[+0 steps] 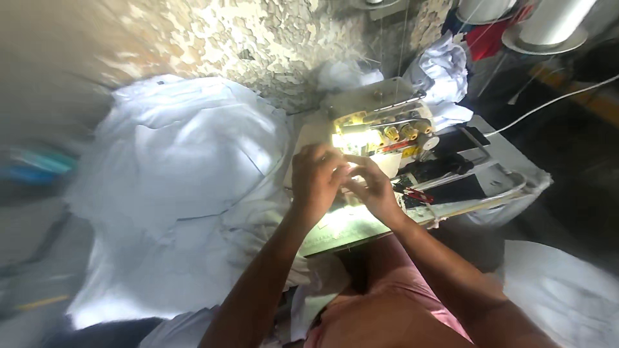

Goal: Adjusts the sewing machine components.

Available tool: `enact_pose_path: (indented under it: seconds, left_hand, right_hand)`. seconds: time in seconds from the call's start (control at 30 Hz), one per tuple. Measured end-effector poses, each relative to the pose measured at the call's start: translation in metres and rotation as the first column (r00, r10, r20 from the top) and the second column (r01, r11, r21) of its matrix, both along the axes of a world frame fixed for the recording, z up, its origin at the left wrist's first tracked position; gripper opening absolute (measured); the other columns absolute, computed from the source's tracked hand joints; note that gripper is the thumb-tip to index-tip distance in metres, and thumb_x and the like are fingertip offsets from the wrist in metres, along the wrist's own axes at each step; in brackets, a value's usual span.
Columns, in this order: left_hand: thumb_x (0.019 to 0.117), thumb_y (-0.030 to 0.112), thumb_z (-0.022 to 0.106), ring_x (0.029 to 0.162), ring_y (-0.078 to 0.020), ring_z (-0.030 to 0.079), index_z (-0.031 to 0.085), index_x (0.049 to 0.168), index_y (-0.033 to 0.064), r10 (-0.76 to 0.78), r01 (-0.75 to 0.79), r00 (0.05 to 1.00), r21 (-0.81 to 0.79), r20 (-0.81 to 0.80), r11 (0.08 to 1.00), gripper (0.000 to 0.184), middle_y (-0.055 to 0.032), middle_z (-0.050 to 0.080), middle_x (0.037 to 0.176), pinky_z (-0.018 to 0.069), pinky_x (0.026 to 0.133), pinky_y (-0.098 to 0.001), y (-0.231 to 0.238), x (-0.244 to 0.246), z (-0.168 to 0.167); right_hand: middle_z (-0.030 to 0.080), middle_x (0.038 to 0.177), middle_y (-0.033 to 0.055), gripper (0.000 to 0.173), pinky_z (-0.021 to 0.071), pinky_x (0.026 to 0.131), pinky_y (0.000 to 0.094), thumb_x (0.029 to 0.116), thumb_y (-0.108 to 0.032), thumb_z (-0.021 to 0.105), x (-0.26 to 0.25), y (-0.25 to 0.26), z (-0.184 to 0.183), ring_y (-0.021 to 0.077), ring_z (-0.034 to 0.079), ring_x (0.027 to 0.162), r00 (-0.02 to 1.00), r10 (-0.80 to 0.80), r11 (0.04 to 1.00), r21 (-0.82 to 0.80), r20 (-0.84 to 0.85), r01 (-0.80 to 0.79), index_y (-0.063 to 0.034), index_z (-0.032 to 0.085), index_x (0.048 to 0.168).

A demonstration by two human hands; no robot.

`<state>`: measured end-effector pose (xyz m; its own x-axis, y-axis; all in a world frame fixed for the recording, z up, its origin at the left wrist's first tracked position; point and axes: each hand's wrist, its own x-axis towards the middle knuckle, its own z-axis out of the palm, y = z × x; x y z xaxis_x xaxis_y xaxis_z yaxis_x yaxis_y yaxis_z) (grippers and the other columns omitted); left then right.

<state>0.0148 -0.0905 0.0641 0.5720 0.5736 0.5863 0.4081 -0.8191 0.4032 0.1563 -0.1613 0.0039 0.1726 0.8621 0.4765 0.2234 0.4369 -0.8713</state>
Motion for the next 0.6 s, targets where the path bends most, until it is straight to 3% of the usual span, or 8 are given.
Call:
enact_pose_path:
  seconds: [0.1,0.2,0.33,0.6]
  left_hand:
    - [0.0898,0.013,0.075,0.109,-0.0332,0.062,0.078,0.090,0.0044,0.055,-0.050,0.996,-0.066,0.066,0.997,0.009,-0.0154,0.071,0.106,0.0442,0.096,-0.0509,-0.001,0.000,-0.006]
    - [0.0905,0.015,0.075,0.108,-0.0317,0.063,0.078,0.088,0.0039,0.085,-0.072,0.991,-0.129,0.099,0.989,0.011,-0.0142,0.072,0.104,0.0436,0.096,-0.0508,-0.001,0.001,-0.013]
    - [0.0921,0.015,0.073,0.107,-0.0306,0.063,0.077,0.089,0.0023,0.094,-0.079,0.992,-0.166,0.087,0.983,0.014,-0.0144,0.072,0.105,0.0430,0.096,-0.0501,-0.003,0.002,-0.021]
    - [0.0966,0.018,0.067,0.111,-0.0328,0.061,0.076,0.092,0.0015,0.079,-0.077,0.997,-0.184,0.002,0.980,0.019,-0.0161,0.070,0.109,0.0404,0.097,-0.0533,0.000,-0.003,-0.027]
  right_hand:
    - [0.066,0.098,0.0094,0.043,0.0552,0.072,0.0227,0.0980,-0.006,0.063,0.004,-0.005,-0.006,0.0079,0.063,0.079,0.992,-0.045,0.998,0.053,0.118,0.039,-0.0007,0.053,0.140]
    - [0.066,0.099,0.0101,0.036,0.0541,0.075,0.0208,0.0989,-0.006,0.062,0.004,-0.004,-0.012,0.0069,0.063,0.080,0.979,-0.108,0.991,0.103,0.172,0.091,0.0020,0.058,0.134]
    - [0.068,0.109,0.0147,0.028,0.0553,0.083,0.0223,0.0983,-0.005,0.064,0.005,-0.003,-0.015,0.0088,0.066,0.088,0.973,-0.159,0.983,0.121,0.167,0.139,0.0049,0.064,0.124]
    - [0.071,0.096,0.0104,0.016,0.0548,0.084,0.0213,0.0957,-0.006,0.066,0.006,0.009,-0.025,0.0073,0.067,0.089,0.969,-0.211,0.969,0.159,0.126,0.190,0.0032,0.074,0.106]
